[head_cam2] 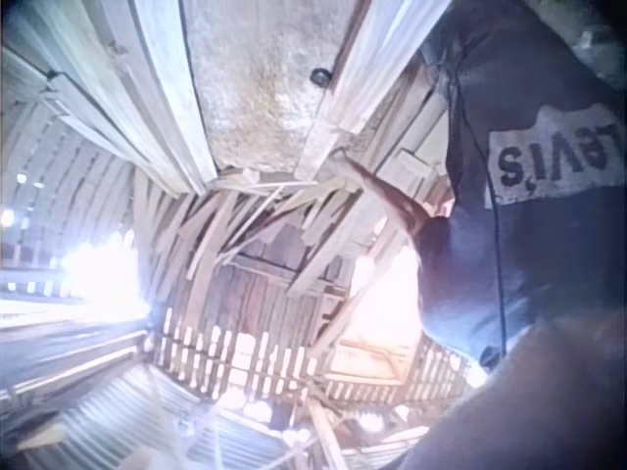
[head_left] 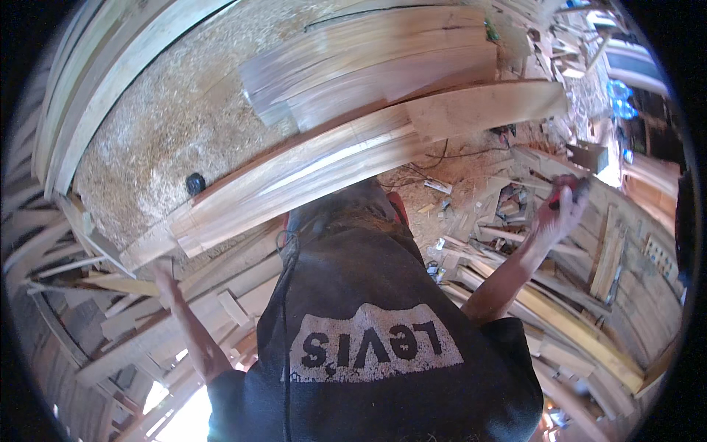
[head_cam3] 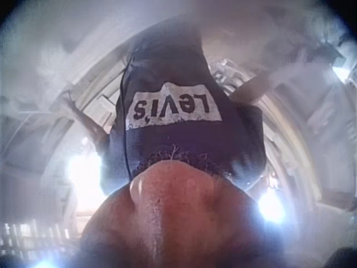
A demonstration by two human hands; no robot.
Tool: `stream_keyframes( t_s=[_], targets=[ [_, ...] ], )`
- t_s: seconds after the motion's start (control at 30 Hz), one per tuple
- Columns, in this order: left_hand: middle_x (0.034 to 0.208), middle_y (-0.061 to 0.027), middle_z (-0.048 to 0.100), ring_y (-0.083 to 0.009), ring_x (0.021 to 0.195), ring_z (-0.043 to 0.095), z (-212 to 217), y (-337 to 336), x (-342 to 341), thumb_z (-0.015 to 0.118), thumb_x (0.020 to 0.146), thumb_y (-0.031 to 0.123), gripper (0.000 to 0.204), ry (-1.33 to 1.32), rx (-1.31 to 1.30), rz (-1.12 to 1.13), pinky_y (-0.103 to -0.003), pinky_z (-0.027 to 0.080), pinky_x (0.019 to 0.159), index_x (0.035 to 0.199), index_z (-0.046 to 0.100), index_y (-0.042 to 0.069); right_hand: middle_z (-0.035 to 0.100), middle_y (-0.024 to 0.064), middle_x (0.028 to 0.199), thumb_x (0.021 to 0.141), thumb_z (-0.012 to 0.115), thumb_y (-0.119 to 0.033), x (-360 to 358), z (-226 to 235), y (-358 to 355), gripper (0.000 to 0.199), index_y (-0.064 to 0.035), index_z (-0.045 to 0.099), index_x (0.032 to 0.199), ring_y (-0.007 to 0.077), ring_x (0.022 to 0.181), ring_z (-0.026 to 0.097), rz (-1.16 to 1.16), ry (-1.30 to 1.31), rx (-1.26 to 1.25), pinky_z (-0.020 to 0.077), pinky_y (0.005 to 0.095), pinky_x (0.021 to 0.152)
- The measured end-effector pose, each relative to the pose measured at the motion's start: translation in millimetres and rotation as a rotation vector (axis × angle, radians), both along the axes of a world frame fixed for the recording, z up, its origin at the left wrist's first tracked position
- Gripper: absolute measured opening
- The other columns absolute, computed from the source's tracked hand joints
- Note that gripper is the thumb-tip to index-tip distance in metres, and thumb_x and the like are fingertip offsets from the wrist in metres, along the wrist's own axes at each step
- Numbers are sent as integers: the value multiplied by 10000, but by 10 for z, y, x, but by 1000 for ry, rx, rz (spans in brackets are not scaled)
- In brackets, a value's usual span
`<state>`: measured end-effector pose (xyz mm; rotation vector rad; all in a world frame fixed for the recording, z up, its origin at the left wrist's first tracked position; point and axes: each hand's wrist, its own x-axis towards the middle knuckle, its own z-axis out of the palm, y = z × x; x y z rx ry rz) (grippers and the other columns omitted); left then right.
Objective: The person repeatedly measures and marks wooden planks using a combination square and a pencil. They pick up planks from a pile, place them on a workbench, align the square, and draw lines before moving the plank aside and repeating the process with another piece.
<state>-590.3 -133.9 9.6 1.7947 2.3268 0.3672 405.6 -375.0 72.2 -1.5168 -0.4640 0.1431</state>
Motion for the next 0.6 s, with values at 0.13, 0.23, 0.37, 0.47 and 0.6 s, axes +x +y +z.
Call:
stream_keyframes(
  t_s=[0.13,0.23,0.37,0.47,0.6],
  targets=[
    [1633,-309,413,-374,1528,404,240,364,1170,386,1149,494,724,-144,126,388,-480,333,1258,1560,423,-101,755,115,1173,1029,710,-144,-722,834,56,275,7,695,1259,169,972,690,-373,-375,-339,562,316,841],
    [1683,-272,349,-356,1571,346,576,928,2884,441,1152,378,629,-340,105,-150,-477,286,1303,1613,368,-43,765,117,1125,1045,716,-214,-963,832,-202,256,-13,715,1203,157,915,705,-518,-180,-214,563,309,764],
    [1693,-225,362,-406,1563,352,812,751,5073,725,991,355,812,-327,-12,-1107,-561,273,1284,1664,353,93,746,62,1017,1025,733,-154,-1392,505,-214,181,-21,710,1146,101,703,673,-275,287,-36,545,251,635],
    [1730,-278,235,-489,1579,271,459,540,5770,520,970,762,1040,-364,-23,-1437,-642,253,1253,1660,297,17,739,82,1126,1030,670,-120,-2006,181,93,221,-43,673,1237,158,943,714,-34,668,77,608,340,784],
    [1716,-366,143,-552,1570,223,369,481,6072,592,894,815,1170,-675,99,-1433,-651,241,1246,1638,291,-37,739,89,1213,1066,635,-163,-2684,-23,508,279,-46,647,1319,208,1102,732,238,983,192,628,393,913]
  ],
)
